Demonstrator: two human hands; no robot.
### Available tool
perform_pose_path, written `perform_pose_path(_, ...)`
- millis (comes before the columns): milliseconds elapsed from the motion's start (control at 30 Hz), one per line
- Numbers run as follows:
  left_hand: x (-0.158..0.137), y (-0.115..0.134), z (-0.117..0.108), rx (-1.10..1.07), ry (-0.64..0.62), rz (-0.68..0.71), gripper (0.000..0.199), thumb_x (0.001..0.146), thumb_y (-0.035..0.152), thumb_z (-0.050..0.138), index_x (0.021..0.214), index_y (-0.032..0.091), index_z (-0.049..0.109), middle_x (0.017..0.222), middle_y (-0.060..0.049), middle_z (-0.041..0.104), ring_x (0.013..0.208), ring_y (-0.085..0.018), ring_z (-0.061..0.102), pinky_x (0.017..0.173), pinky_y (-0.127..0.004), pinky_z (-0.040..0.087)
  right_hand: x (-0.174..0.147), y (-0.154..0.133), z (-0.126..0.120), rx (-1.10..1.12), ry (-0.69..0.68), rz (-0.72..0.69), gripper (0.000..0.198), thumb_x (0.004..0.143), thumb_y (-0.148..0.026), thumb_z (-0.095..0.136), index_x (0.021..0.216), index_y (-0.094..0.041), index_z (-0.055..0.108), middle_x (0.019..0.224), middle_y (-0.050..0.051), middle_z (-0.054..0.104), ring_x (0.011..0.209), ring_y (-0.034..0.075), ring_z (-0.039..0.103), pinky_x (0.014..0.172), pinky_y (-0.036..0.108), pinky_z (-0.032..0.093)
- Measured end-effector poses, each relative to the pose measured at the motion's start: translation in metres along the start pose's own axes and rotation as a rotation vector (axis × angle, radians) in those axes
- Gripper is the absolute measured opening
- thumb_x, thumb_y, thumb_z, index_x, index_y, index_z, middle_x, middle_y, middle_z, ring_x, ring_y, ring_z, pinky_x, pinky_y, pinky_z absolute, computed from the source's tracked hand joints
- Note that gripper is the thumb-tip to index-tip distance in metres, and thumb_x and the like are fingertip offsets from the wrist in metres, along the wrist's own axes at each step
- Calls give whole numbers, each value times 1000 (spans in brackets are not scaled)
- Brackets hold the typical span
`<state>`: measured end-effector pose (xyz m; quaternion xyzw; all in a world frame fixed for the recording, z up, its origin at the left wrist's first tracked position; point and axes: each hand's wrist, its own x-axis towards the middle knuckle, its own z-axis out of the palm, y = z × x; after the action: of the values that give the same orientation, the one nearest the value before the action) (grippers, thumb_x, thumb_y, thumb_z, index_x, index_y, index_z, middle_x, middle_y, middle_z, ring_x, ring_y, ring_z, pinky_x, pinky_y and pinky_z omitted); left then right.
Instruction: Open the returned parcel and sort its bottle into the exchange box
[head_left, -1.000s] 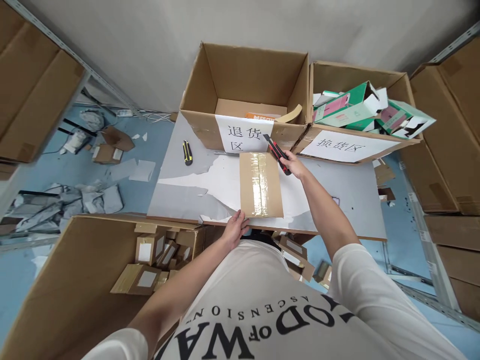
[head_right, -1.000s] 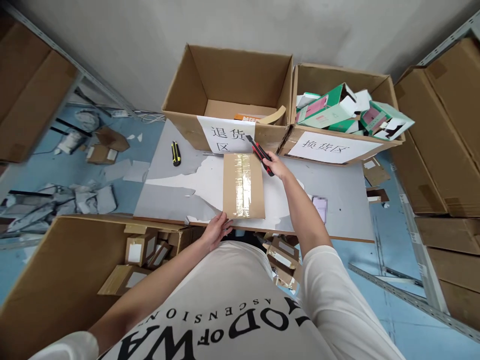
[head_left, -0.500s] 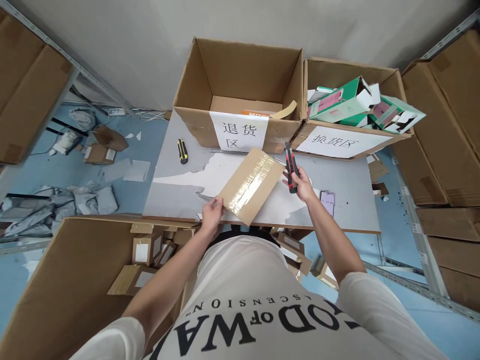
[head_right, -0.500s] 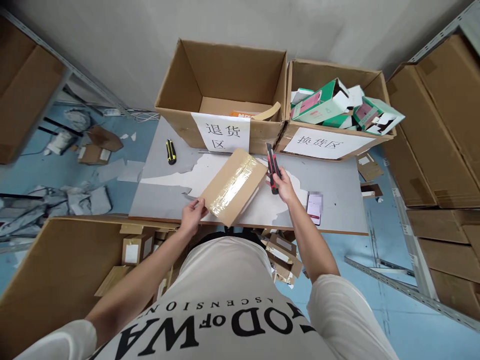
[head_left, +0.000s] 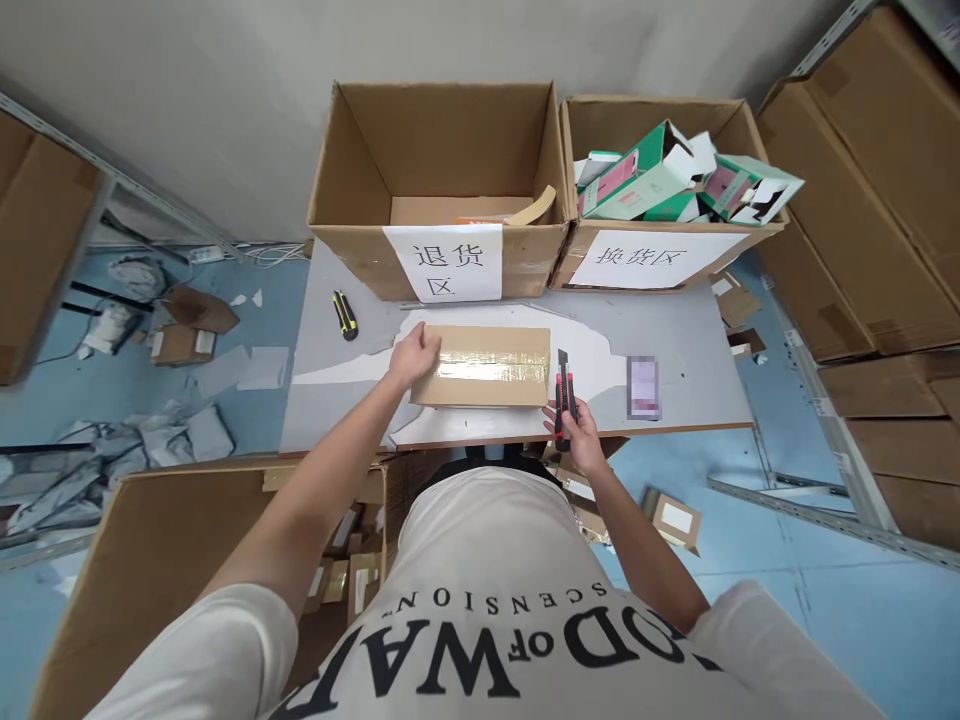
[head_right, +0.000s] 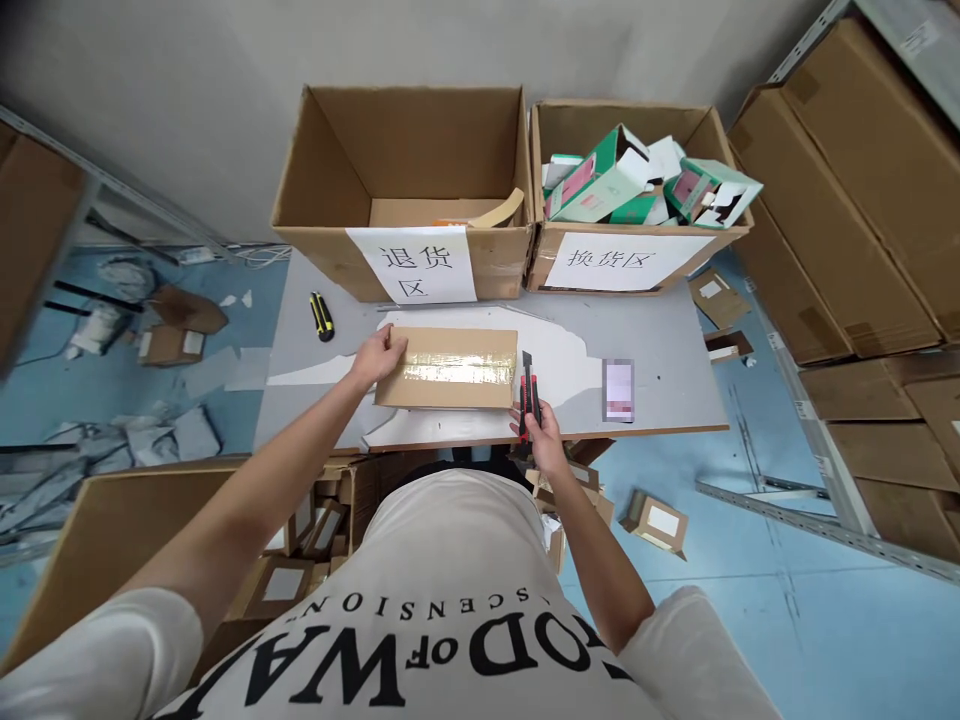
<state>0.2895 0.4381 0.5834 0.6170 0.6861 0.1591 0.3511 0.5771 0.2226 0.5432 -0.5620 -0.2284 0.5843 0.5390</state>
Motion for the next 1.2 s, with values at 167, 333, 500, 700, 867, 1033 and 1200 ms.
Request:
perform_pose_path(167, -37, 25, 17, 433, -35, 378, 101, 77, 69, 53, 155, 17, 15, 162, -18, 3, 148, -43, 0, 114, -64, 2, 14, -24, -13, -157, -3, -14, 65, 79, -57, 63, 134, -28, 45, 111, 6, 64, 63, 11, 63, 65, 34, 58)
perform_pose_path(333, -53, 32, 23, 576, -266, 552, 121, 60, 78, 64, 154, 19, 18, 162, -19, 1, 146, -47, -3, 111, -66, -4, 20, -33, -10, -233, -66, -5, 76, 85, -53, 57, 151, -36, 25, 108, 3, 63, 52, 7, 54, 48, 26, 51)
perform_pose_path(500, -53, 28, 24, 587, -277, 553, 126, 58, 78, 67, 155, 17, 15, 162, -20, 2, 147, -46, -1, 111, -66, -8, 17, -39, -9, -239, -102, 12, 79, 85, -51, 58, 152, -36, 22, 100, 2, 61, 49, 7, 52, 43, 25, 48)
perform_pose_path(700, -60, 25, 29, 572, -237, 521, 119, 59, 76, 67, 154, 21, 21, 162, -17, 6, 148, -44, 1, 111, -65, -10, 21, -65, -30, -374, -168, 109, 78, 83, -49, 61, 152, -32, 27, 77, -3, 58, 44, 7, 49, 36, 22, 43)
perform_pose_path(867, -66, 22, 34, 500, -232, 513, 125, 53, 75, 72, 154, 20, 21, 162, -19, 4, 147, -46, 0, 110, -67, -13, 18, -88, -39, -517, -215, 168, 73, 84, -43, 60, 150, -34, 32, 69, -5, 53, 39, 6, 47, 33, 21, 41)
perform_pose_path(1033, -68, 23, 34, 464, -267, 475, 124, 53, 72, 74, 154, 22, 22, 162, -17, 4, 146, -48, -5, 111, -67, -6, 5, -92, -43, -538, -284, 198, 73, 85, -43, 61, 150, -31, 33, 65, -5, 54, 39, 7, 45, 32, 21, 38)
perform_pose_path(1200, -66, 22, 35, 511, -255, 477, 125, 54, 72, 73, 154, 22, 19, 162, -17, 5, 146, -48, -4, 110, -67, -8, -14, -73, -43, -562, -298, 231, 71, 85, -47, 61, 149, -33, 35, 67, -4, 57, 40, 7, 44, 34, 22, 39)
